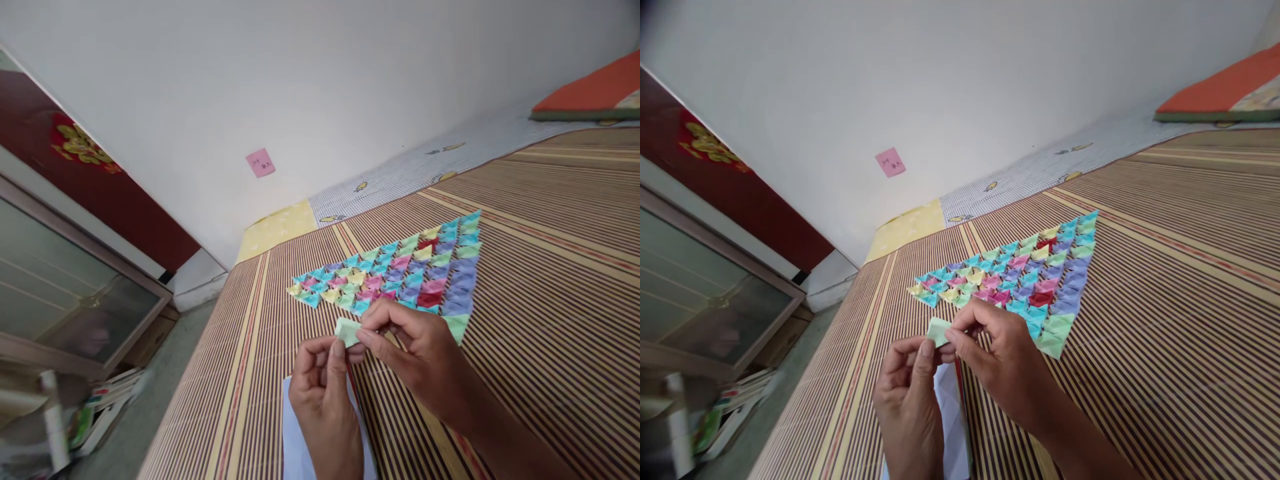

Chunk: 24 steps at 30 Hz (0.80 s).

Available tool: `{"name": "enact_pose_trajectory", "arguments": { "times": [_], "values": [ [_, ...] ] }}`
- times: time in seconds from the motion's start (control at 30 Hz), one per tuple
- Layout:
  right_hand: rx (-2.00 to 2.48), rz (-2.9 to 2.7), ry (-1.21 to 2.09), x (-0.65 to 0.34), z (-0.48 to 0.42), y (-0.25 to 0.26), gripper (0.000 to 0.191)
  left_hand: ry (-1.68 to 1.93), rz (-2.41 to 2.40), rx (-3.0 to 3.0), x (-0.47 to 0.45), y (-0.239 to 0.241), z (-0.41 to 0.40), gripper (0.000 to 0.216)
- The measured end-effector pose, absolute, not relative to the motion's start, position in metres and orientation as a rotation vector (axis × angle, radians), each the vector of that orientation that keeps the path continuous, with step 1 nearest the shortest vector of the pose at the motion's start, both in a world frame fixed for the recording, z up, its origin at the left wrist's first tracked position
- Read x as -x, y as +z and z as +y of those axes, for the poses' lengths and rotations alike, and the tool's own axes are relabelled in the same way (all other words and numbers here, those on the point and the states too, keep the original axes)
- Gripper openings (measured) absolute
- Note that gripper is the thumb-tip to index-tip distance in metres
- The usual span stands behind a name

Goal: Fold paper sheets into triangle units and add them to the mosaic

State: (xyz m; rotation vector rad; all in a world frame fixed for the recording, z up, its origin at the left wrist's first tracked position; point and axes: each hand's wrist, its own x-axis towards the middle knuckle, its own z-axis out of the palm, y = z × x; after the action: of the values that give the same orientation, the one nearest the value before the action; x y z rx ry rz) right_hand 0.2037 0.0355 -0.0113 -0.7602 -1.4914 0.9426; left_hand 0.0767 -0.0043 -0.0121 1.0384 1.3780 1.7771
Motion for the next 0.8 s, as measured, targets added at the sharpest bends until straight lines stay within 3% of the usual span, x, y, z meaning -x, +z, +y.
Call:
{"name": "enact_pose_trajectory", "arguments": {
  "times": [0.33,0.47,0.67,0.8],
  "values": [
    [0.815,-1.469,0.849,-0.198,0.033,-0.011,0.016,1.846,1.459,-0.989,-0.086,-0.015,-0.005,0.027],
    [0.848,-1.513,0.803,-0.204,0.035,-0.009,0.011,1.689,1.377,-0.968,-0.080,-0.012,-0.005,0.042],
    [0.844,-1.670,0.828,-0.215,0.038,-0.007,0.007,1.535,1.353,-0.959,-0.070,-0.013,-0.003,0.026],
    [0.807,-1.637,1.020,-0.216,0.038,-0.007,0.005,1.601,1.266,-0.865,-0.070,-0.018,-0.001,0.024]
  ]
}}
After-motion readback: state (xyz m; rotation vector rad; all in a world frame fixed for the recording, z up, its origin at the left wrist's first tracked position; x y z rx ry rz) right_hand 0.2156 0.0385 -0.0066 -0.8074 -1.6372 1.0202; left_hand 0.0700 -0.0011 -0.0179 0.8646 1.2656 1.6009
